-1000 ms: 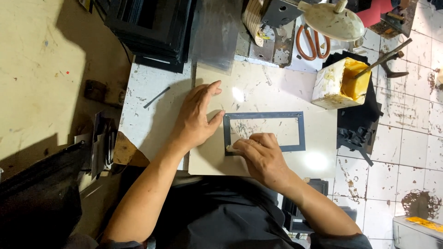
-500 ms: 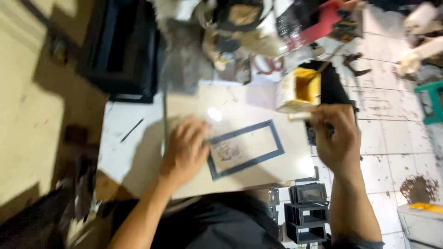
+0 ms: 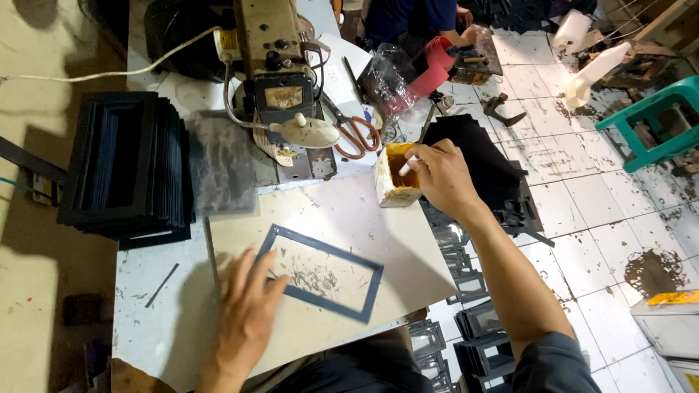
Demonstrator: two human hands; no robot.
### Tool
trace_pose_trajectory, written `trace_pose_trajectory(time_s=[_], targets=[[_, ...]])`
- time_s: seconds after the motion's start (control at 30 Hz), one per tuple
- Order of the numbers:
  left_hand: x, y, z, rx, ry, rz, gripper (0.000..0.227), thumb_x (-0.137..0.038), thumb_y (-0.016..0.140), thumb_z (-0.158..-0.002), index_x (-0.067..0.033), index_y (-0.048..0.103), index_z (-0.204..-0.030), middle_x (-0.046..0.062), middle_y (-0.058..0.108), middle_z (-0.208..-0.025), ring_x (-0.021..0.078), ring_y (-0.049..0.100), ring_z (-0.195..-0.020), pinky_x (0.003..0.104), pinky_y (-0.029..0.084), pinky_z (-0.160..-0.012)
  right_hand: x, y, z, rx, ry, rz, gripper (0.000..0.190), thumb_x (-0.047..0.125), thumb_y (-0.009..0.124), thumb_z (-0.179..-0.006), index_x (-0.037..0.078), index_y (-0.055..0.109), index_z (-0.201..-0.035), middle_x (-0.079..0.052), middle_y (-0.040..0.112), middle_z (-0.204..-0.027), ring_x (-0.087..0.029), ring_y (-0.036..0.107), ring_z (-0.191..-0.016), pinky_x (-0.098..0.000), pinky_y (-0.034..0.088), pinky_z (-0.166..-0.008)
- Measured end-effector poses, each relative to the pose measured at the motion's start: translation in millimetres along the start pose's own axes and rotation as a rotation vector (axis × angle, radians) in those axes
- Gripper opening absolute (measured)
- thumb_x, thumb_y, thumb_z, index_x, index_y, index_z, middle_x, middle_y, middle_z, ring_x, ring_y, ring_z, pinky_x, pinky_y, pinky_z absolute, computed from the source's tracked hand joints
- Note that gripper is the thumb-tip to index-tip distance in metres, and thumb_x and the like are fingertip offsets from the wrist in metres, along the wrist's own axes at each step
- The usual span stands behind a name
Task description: The person applies glue to the edges of rectangular leather frames using a spatula and stacks them.
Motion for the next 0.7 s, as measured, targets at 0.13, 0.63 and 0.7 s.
trace_pose_trajectory(time_s=[0.13, 0.63, 0.7], targets=[[22.1, 24.6, 30.2, -0.002, -0.289, -0.095, 0.034, -0.021, 0.058, -0.100, -0.0083, 0.063, -0.132, 0.010, 0.056, -0.143, 0.0313, 0.044, -0.143, 0.046, 0.026, -0.127, -1.6, -3.7, -6.7, 0.002, 0.030, -0.014, 0.012, 0.010, 0.069, -0.095, 0.008, 0.074, -0.106, -0.011, 0.070, -0.088, -0.032, 0.060, -0.095, -0.0437, 0.047, -0.085], [33.6, 42.1, -30.1, 0.298, -0.358, 0.157, 0.094, -0.048, 0.066, -0.087, -0.0108, 0.022, -0.162, 0.019, 0.028, -0.161, 0.0320, 0.026, -0.150, 0.047, 0.019, -0.120, -32.9, -9.1, 1.4, 0.244, 0.218, -0.367, 0.015, 0.011, 0.066, -0.101, 0.003, 0.071, -0.112, -0.007, 0.071, -0.091, -0.013, 0.063, -0.080, -0.0297, 0.052, -0.071], [29.7, 32.1, -41.3, 0.315, -0.322, 0.183, 0.092, -0.048, 0.070, -0.087, -0.0070, 0.022, -0.154, 0.022, 0.031, -0.159, 0.0336, 0.027, -0.149, 0.045, 0.021, -0.122, -17.4, -1.2, 6.1, 0.382, 0.242, -0.504, 0.016, 0.010, 0.066, -0.100, 0.002, 0.073, -0.112, -0.006, 0.072, -0.089, -0.012, 0.058, -0.079, -0.0296, 0.048, -0.069]])
Point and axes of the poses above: each hand's wrist, its own z-axis away from the middle knuckle, its own y-axis out of the palm, x = y × z, the point moved 7 cm from there along -z, towards the middle knuckle
